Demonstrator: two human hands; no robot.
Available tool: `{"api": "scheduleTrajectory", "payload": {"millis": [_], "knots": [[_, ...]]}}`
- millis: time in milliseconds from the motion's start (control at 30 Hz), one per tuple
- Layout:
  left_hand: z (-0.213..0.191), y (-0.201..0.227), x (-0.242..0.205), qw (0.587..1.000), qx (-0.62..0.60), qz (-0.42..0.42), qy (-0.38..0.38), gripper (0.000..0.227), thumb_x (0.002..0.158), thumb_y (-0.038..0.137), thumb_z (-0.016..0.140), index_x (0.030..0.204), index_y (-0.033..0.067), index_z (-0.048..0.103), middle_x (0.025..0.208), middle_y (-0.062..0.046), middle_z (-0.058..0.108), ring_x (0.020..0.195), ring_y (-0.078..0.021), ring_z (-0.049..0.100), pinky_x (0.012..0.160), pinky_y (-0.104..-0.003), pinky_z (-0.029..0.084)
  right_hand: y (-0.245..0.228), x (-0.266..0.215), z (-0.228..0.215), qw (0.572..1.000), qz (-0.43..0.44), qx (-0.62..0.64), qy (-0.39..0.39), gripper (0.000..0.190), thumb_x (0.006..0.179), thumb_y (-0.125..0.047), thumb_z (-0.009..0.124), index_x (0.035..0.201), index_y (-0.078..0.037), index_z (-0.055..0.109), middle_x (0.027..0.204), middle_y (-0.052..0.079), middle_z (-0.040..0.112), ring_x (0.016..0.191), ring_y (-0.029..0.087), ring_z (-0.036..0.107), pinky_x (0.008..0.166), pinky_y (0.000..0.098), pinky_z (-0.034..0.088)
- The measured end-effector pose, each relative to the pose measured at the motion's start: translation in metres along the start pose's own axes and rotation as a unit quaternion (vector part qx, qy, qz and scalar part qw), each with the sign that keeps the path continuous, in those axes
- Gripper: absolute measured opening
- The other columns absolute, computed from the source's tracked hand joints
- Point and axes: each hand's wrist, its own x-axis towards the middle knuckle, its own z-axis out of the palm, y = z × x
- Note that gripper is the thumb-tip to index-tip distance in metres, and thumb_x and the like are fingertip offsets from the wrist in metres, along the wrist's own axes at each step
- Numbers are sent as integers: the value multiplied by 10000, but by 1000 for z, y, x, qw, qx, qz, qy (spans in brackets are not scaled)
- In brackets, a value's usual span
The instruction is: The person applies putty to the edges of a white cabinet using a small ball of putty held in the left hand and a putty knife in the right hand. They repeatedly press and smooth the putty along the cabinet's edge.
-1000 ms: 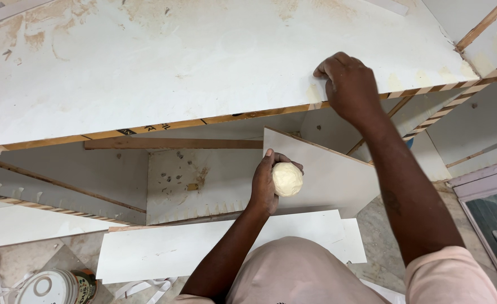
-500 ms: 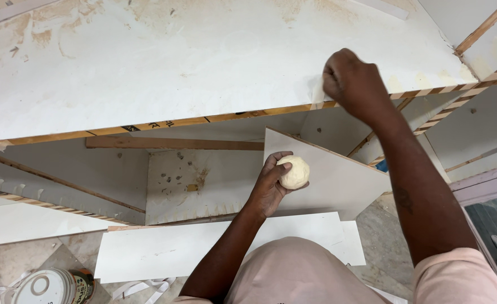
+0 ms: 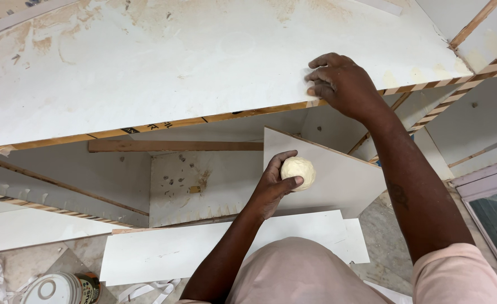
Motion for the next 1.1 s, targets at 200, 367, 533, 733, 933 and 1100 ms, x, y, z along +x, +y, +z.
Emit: {"api": "scheduleTrajectory", "payload": {"millis": [200,367,533,733,933,1100], "knots": [[-8,-3,-4,1000,-1,19,16,935,805,379,818,1554,84,342,1346,-182,553,1237,-266,595,1009,-430,555,-12,-10,0,995,44,77,46,93,988,-99,733,1023,-15,716,1061,103,749,918,239,727,795,379,573],[-10,-6,-3,999,18,20,32,915,829,527,750,1519,64,367,1345,-158,563,1204,-234,609,914,-403,585,-28,-36,-5,992,0,51,118,62,1000,-68,735,1003,-21,694,1108,102,763,1002,242,749,835,354,594],[-7,-6,0,999,25,18,40,931,847,619,701,1509,53,370,1334,-189,569,1157,-258,631,866,-408,583,-41,-61,3,986,-24,-41,159,71,999,-69,738,952,-74,685,1054,51,773,1017,213,745,862,380,575],[-6,-6,-1,995,-47,39,77,895,865,569,712,1474,34,333,1372,-179,512,1171,-291,649,832,-445,661,-60,-98,30,960,-59,-186,202,53,979,-88,762,962,-91,712,1105,24,743,990,222,702,896,392,551],[-7,7,-9,981,35,161,99,974,808,400,881,1543,20,366,1451,-151,463,1310,-255,548,1050,-406,554,-46,-113,71,953,-70,-209,208,70,975,-83,758,1044,-76,746,1167,11,757,980,206,704,879,367,547],[-6,16,-18,971,81,201,101,1003,771,378,900,1534,46,341,1444,-125,498,1327,-245,547,1076,-385,548,2,-139,142,966,-87,-237,47,237,814,-124,728,1042,-73,773,1064,47,761,986,213,738,862,385,576]]}}
